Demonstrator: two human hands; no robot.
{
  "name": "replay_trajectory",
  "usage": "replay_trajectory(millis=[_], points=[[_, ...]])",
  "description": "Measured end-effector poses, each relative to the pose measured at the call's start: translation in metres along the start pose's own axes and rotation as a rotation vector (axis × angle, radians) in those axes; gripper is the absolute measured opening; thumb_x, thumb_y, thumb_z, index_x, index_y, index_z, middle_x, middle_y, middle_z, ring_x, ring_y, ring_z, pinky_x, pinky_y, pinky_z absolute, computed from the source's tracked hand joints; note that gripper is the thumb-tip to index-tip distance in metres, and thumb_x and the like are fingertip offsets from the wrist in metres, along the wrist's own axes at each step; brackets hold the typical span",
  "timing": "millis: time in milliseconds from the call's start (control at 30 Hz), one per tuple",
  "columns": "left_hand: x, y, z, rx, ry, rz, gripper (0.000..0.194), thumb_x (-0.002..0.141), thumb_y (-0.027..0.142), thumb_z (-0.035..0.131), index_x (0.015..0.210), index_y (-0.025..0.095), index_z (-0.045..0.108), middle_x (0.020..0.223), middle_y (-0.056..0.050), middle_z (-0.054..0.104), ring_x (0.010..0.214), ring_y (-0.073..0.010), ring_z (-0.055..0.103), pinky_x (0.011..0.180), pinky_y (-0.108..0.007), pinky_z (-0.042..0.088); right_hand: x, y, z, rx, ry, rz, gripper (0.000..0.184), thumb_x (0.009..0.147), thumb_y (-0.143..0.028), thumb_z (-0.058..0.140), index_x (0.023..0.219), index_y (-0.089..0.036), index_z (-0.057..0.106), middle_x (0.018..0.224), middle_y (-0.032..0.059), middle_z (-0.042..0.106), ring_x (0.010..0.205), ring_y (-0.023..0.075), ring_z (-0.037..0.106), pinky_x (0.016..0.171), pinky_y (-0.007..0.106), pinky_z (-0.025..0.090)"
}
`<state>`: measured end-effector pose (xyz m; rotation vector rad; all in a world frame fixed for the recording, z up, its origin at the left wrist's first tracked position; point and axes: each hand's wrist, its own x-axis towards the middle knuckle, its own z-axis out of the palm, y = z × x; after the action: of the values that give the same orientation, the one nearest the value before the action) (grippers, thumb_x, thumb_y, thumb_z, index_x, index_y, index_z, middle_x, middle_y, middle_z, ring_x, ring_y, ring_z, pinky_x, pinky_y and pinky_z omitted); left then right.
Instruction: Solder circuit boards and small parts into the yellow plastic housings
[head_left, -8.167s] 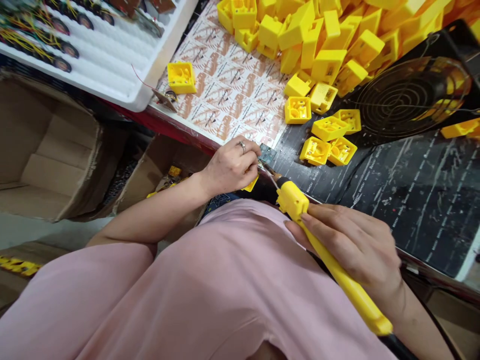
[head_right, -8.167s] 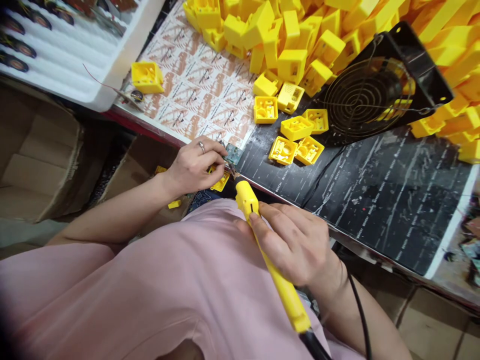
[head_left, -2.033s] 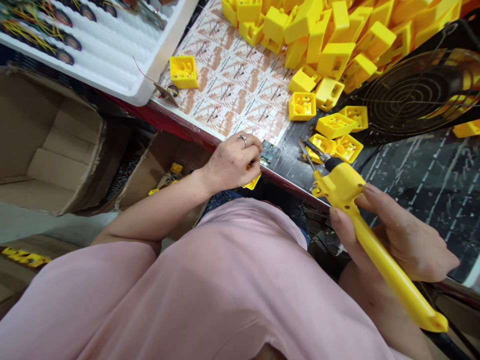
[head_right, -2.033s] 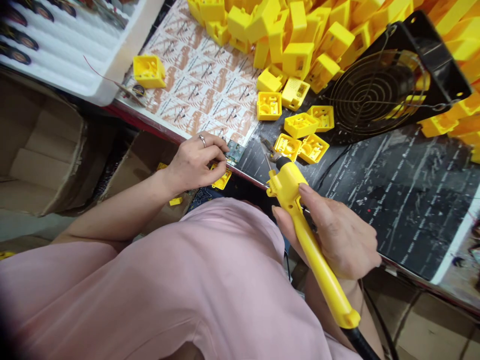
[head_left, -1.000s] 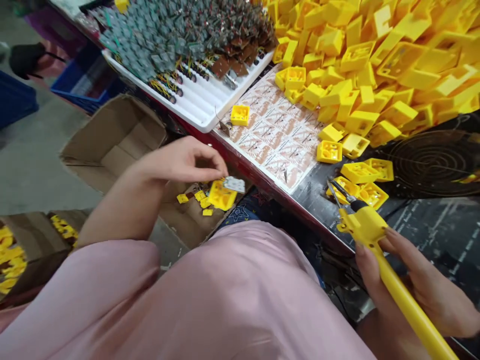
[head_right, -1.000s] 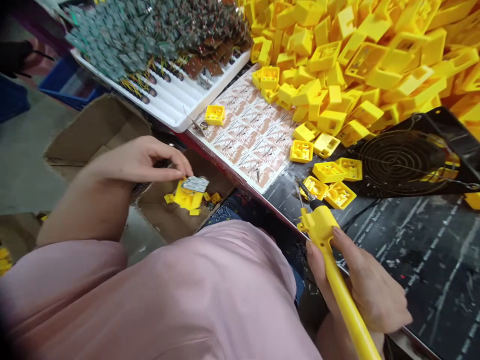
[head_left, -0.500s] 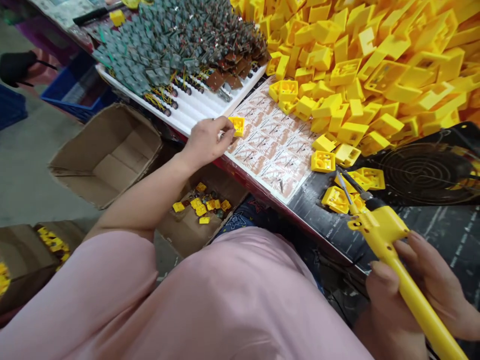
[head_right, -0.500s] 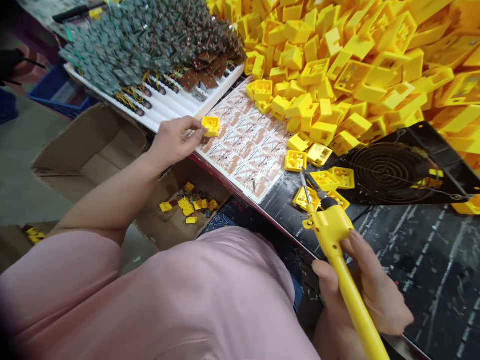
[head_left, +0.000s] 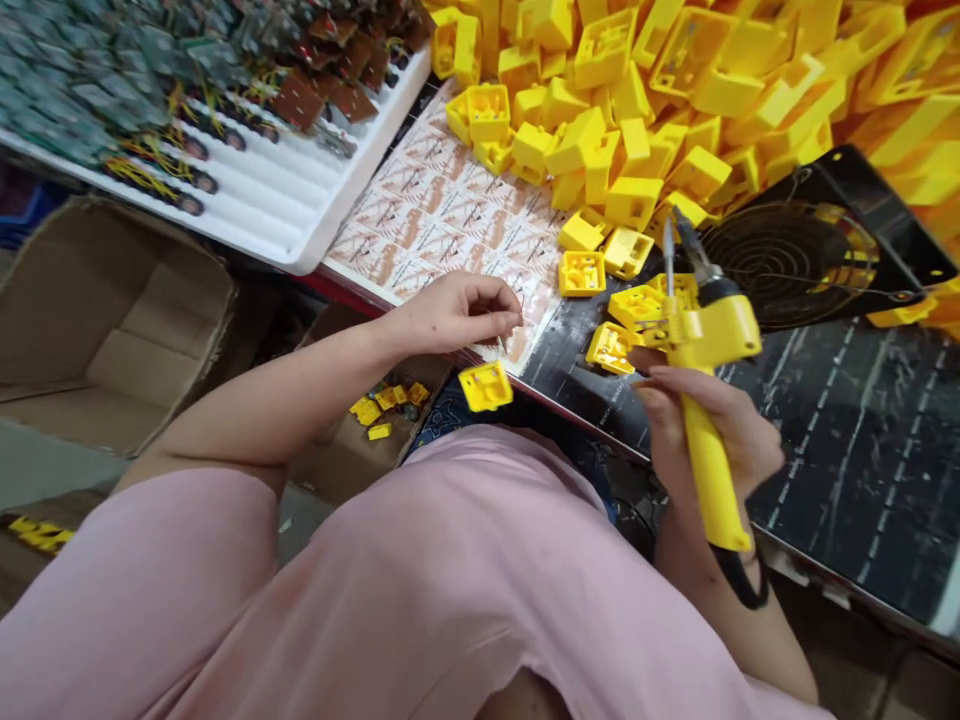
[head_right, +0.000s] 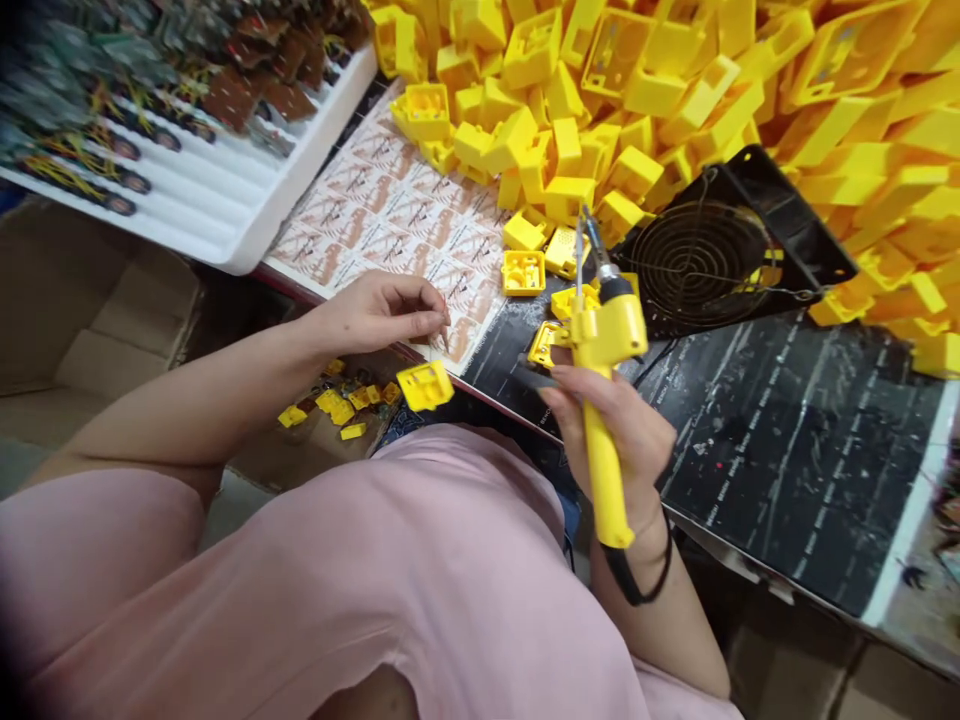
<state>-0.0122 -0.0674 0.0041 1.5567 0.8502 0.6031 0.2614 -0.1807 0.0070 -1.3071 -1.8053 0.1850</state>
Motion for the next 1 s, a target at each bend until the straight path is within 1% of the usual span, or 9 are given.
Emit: replay_trajectory(millis=[67, 167, 300, 433, 500, 667, 833, 900, 1000], points=[[0.001, 0.001, 0.001, 0.052, 0.006, 0.01, 0.025, 0.079, 0.038, 0.077, 0.079, 0.015, 0.067, 0.071, -0.001, 0.07, 0.064, -0.0112, 0.064, 0.062, -0.023, 0.053, 0.003, 0.0, 0.011, 0.052, -0.082, -0.084, 0.038, 0.088, -0.038, 0.084, 0.119, -0.026, 0.066, 0.114, 0.0075, 0.081, 0.1, 0.0239, 0.08, 0.089, 0.033, 0.066], [0.003, 0.0, 0.004, -0.005, 0.091, -0.034, 0.027, 0.081, 0.041, 0.077, 0.082, 0.016, 0.066, 0.072, -0.001, 0.07, 0.062, -0.0112, 0.064, 0.059, -0.022, 0.053, 0.004, -0.005, 0.03, 0.047, -0.098, -0.124, 0.057, 0.08, -0.052, 0.088, 0.124, -0.026, 0.062, 0.112, 0.0075, 0.08, 0.104, 0.0258, 0.079, 0.091, 0.037, 0.066], [0.006, -0.007, 0.007, -0.166, 0.275, -0.032, 0.033, 0.087, 0.048, 0.075, 0.087, 0.018, 0.06, 0.077, -0.002, 0.07, 0.059, -0.0112, 0.066, 0.055, -0.024, 0.055, -0.001, -0.009, 0.047, 0.061, -0.058, -0.107, 0.04, 0.095, -0.041, 0.074, 0.131, -0.028, 0.06, 0.111, 0.0041, 0.08, 0.101, 0.0221, 0.079, 0.093, 0.034, 0.065], [0.005, -0.013, 0.005, -0.116, 0.296, -0.01, 0.034, 0.085, 0.049, 0.076, 0.086, 0.017, 0.062, 0.079, -0.003, 0.072, 0.064, -0.0125, 0.067, 0.058, -0.025, 0.057, -0.002, -0.008, 0.054, 0.023, 0.005, -0.113, 0.026, 0.105, -0.028, 0.058, 0.131, -0.032, 0.061, 0.107, -0.0014, 0.08, 0.086, 0.0157, 0.079, 0.085, 0.029, 0.063], [0.003, -0.012, 0.0, 0.001, 0.273, 0.029, 0.03, 0.083, 0.044, 0.077, 0.085, 0.017, 0.067, 0.079, -0.002, 0.073, 0.067, -0.0128, 0.068, 0.062, -0.024, 0.056, 0.001, -0.01, 0.061, -0.045, 0.002, -0.136, 0.017, 0.102, -0.035, 0.065, 0.118, -0.03, 0.064, 0.099, -0.0016, 0.079, 0.082, 0.0163, 0.076, 0.08, 0.029, 0.06], [0.001, -0.001, -0.022, 0.351, 0.114, 0.136, 0.016, 0.08, 0.034, 0.069, 0.084, 0.019, 0.073, 0.082, -0.001, 0.075, 0.076, -0.014, 0.069, 0.071, -0.024, 0.054, 0.007, -0.023, 0.087, -0.184, -0.102, -0.21, 0.051, 0.089, -0.07, 0.07, 0.11, -0.024, 0.062, 0.095, 0.0068, 0.073, 0.085, 0.0257, 0.068, 0.078, 0.039, 0.052], [-0.003, 0.003, -0.032, 0.731, -0.118, 0.292, 0.011, 0.082, 0.028, 0.066, 0.077, 0.023, 0.075, 0.074, 0.001, 0.072, 0.078, -0.0174, 0.065, 0.1, -0.039, 0.05, 0.013, -0.016, 0.086, -0.174, -0.219, -0.209, 0.034, 0.101, -0.048, 0.063, 0.124, -0.024, 0.059, 0.1, 0.0077, 0.072, 0.088, 0.0253, 0.067, 0.077, 0.037, 0.051], [-0.006, 0.0, -0.026, 0.836, -0.129, 0.332, 0.013, 0.084, 0.027, 0.064, 0.078, 0.024, 0.075, 0.073, 0.001, 0.072, 0.081, -0.0187, 0.063, 0.113, -0.047, 0.042, 0.021, -0.006, 0.079, -0.13, -0.23, -0.256, 0.026, 0.101, -0.038, 0.064, 0.124, -0.024, 0.06, 0.099, 0.0056, 0.074, 0.086, 0.0222, 0.068, 0.078, 0.035, 0.053], [-0.008, -0.006, -0.013, 0.903, -0.096, 0.336, 0.018, 0.088, 0.027, 0.059, 0.08, 0.023, 0.074, 0.076, -0.001, 0.071, 0.083, -0.0193, 0.062, 0.118, -0.052, 0.038, 0.032, 0.003, 0.066, -0.111, -0.182, -0.339, 0.019, 0.1, -0.031, 0.069, 0.117, -0.024, 0.063, 0.1, 0.0026, 0.077, 0.084, 0.0177, 0.071, 0.083, 0.032, 0.056]])
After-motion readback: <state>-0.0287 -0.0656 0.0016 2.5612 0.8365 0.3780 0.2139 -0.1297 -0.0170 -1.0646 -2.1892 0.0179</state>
